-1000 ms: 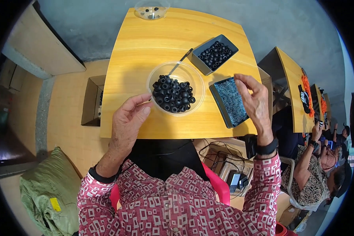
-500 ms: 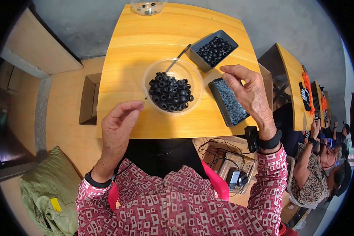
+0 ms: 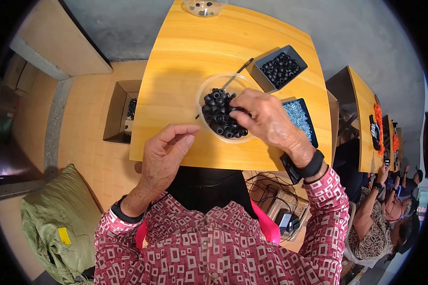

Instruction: The person assembles wires or connectors into black plastic housings by hand at a factory workstation.

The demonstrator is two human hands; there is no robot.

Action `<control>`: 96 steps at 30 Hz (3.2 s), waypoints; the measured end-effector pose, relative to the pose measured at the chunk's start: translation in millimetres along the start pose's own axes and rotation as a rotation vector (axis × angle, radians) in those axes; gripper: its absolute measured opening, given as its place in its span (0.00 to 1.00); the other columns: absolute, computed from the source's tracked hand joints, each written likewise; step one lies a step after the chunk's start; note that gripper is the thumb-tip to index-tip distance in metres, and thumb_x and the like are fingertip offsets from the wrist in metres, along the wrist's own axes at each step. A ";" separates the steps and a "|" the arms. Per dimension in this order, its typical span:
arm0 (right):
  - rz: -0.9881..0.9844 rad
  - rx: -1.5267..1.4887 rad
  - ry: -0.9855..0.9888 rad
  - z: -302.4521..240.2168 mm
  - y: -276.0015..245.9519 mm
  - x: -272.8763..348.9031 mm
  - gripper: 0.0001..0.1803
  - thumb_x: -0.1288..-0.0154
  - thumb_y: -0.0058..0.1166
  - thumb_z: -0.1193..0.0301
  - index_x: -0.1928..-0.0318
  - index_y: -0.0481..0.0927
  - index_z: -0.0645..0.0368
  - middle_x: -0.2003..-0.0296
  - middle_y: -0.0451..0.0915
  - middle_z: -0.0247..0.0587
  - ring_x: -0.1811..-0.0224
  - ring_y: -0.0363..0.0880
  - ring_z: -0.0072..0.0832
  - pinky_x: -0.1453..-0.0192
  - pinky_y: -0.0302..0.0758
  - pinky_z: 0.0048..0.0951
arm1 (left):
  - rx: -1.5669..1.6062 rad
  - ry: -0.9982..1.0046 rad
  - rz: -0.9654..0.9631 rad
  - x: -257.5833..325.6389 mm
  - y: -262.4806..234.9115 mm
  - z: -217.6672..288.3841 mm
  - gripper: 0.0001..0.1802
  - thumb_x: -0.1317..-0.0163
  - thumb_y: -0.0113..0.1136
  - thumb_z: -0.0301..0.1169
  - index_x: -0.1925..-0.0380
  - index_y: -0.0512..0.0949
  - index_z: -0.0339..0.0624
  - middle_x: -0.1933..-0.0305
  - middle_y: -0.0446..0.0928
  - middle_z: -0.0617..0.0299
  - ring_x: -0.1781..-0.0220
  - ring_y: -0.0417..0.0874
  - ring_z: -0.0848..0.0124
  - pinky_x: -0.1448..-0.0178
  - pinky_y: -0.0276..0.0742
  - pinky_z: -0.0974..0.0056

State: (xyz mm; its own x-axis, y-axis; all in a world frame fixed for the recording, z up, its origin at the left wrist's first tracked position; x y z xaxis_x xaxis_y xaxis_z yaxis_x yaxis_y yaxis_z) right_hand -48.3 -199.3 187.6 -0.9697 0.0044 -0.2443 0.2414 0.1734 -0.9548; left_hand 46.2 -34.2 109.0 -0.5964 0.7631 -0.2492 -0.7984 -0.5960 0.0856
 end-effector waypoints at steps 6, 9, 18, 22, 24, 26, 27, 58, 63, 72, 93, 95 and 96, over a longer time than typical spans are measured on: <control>0.338 -0.258 0.187 -12.0 -36.9 30.2 0.09 0.40 0.60 0.72 0.62 0.81 0.65 0.72 0.77 0.42 0.70 0.77 0.26 0.68 0.75 0.26 | 0.072 -0.002 -0.023 8.5 6.1 11.6 0.11 0.34 0.55 0.23 0.53 0.78 0.35 0.57 0.80 0.64 0.52 0.78 0.78 0.46 0.73 0.72; 0.372 -0.167 -0.022 -55.4 -21.8 38.2 0.11 0.46 0.63 0.75 0.61 0.80 0.65 0.71 0.77 0.42 0.68 0.79 0.32 0.65 0.76 0.30 | 0.303 -0.120 -0.129 12.4 26.8 6.0 0.12 0.34 0.55 0.22 0.51 0.77 0.35 0.55 0.79 0.63 0.52 0.79 0.76 0.45 0.73 0.72; 0.326 -0.149 -0.078 -75.4 15.4 57.6 0.16 0.53 0.65 0.79 0.60 0.80 0.65 0.64 0.77 0.43 0.64 0.79 0.37 0.61 0.76 0.33 | 0.651 -0.481 -0.212 26.3 49.4 -33.4 0.12 0.37 0.60 0.25 0.54 0.75 0.36 0.55 0.80 0.61 0.55 0.80 0.78 0.49 0.78 0.72; 0.299 -0.147 -0.055 -73.0 2.1 59.3 0.13 0.50 0.64 0.77 0.61 0.80 0.66 0.64 0.78 0.44 0.64 0.79 0.38 0.61 0.76 0.33 | 0.670 -0.466 -0.191 24.4 48.4 -33.8 0.11 0.37 0.59 0.24 0.54 0.77 0.36 0.58 0.81 0.61 0.56 0.82 0.75 0.50 0.78 0.72; 0.329 -0.095 -0.037 -60.8 -17.6 63.2 0.12 0.49 0.64 0.78 0.62 0.80 0.67 0.66 0.80 0.47 0.65 0.79 0.39 0.61 0.76 0.35 | 0.669 -0.467 -0.177 25.4 43.7 -29.7 0.11 0.36 0.58 0.24 0.54 0.77 0.36 0.58 0.81 0.60 0.57 0.82 0.74 0.50 0.78 0.71; 0.365 -0.095 0.211 -29.3 -40.5 81.2 0.07 0.42 0.59 0.76 0.63 0.81 0.63 0.65 0.81 0.45 0.63 0.80 0.39 0.59 0.77 0.34 | 0.580 -0.458 -0.154 23.6 40.4 -24.8 0.11 0.35 0.57 0.24 0.54 0.78 0.37 0.58 0.81 0.59 0.57 0.83 0.72 0.50 0.78 0.71; 0.406 -0.096 0.386 -11.4 -51.2 90.6 0.06 0.41 0.59 0.76 0.63 0.80 0.65 0.66 0.81 0.45 0.64 0.81 0.37 0.58 0.77 0.30 | 0.582 -0.457 -0.166 23.9 40.9 -25.7 0.12 0.34 0.56 0.25 0.52 0.79 0.37 0.57 0.82 0.57 0.57 0.83 0.72 0.50 0.78 0.71; 0.594 -0.588 0.729 97.2 -14.0 147.0 0.15 0.41 0.60 0.82 0.51 0.82 0.60 0.65 0.77 0.28 0.63 0.74 0.14 0.54 0.74 0.16 | 0.567 -0.409 -0.279 10.2 104.7 -23.2 0.13 0.39 0.59 0.19 0.54 0.76 0.35 0.58 0.79 0.57 0.56 0.84 0.69 0.48 0.81 0.69; 0.612 -0.480 0.650 97.6 -17.3 151.0 0.13 0.40 0.58 0.82 0.54 0.82 0.62 0.66 0.76 0.30 0.64 0.74 0.16 0.56 0.74 0.18 | 0.534 -0.412 -0.288 8.0 110.3 -23.4 0.12 0.40 0.59 0.19 0.55 0.76 0.35 0.60 0.80 0.58 0.56 0.84 0.70 0.49 0.81 0.69; 0.640 -0.512 0.660 100.3 -15.4 154.4 0.10 0.40 0.57 0.82 0.57 0.83 0.63 0.67 0.76 0.31 0.65 0.74 0.16 0.57 0.73 0.17 | 0.518 -0.425 -0.298 6.8 112.1 -29.4 0.13 0.39 0.59 0.19 0.54 0.77 0.36 0.59 0.79 0.58 0.56 0.84 0.70 0.49 0.81 0.70; 0.439 0.080 0.470 89.4 -15.9 124.9 0.11 0.45 0.60 0.78 0.60 0.83 0.62 0.64 0.77 0.44 0.58 0.76 0.38 0.50 0.75 0.34 | 0.532 -0.466 -0.280 9.2 114.6 -37.4 0.13 0.40 0.60 0.19 0.54 0.77 0.36 0.59 0.79 0.60 0.55 0.84 0.69 0.48 0.80 0.69; 0.354 0.186 0.405 83.9 -11.0 115.6 0.11 0.47 0.61 0.77 0.61 0.82 0.60 0.64 0.77 0.43 0.56 0.75 0.40 0.50 0.74 0.37 | 0.526 -0.461 -0.285 9.5 114.7 -37.9 0.13 0.40 0.60 0.19 0.54 0.77 0.36 0.59 0.79 0.60 0.55 0.84 0.69 0.48 0.80 0.69; 0.352 0.187 0.406 84.6 -11.6 115.7 0.11 0.47 0.61 0.77 0.61 0.82 0.60 0.64 0.77 0.43 0.56 0.75 0.40 0.50 0.74 0.37 | 0.519 -0.455 -0.289 9.6 114.6 -37.9 0.13 0.40 0.60 0.19 0.54 0.77 0.36 0.59 0.79 0.60 0.55 0.84 0.69 0.48 0.80 0.69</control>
State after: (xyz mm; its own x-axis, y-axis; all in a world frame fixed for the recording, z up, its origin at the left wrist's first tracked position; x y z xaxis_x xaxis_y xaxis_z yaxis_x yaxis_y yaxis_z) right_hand -160.0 -284.1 156.1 -0.7574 0.4149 -0.5042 0.5196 -0.0845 -0.8502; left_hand -47.9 -104.8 79.8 -0.2426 0.9666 0.0831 -0.7980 -0.2475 0.5495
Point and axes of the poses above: each hand's wrist, its own x-axis away from the middle knuckle, its own y-axis out of the palm, z = x × y, the point moved 6 cm from there along -x, towards the middle knuckle
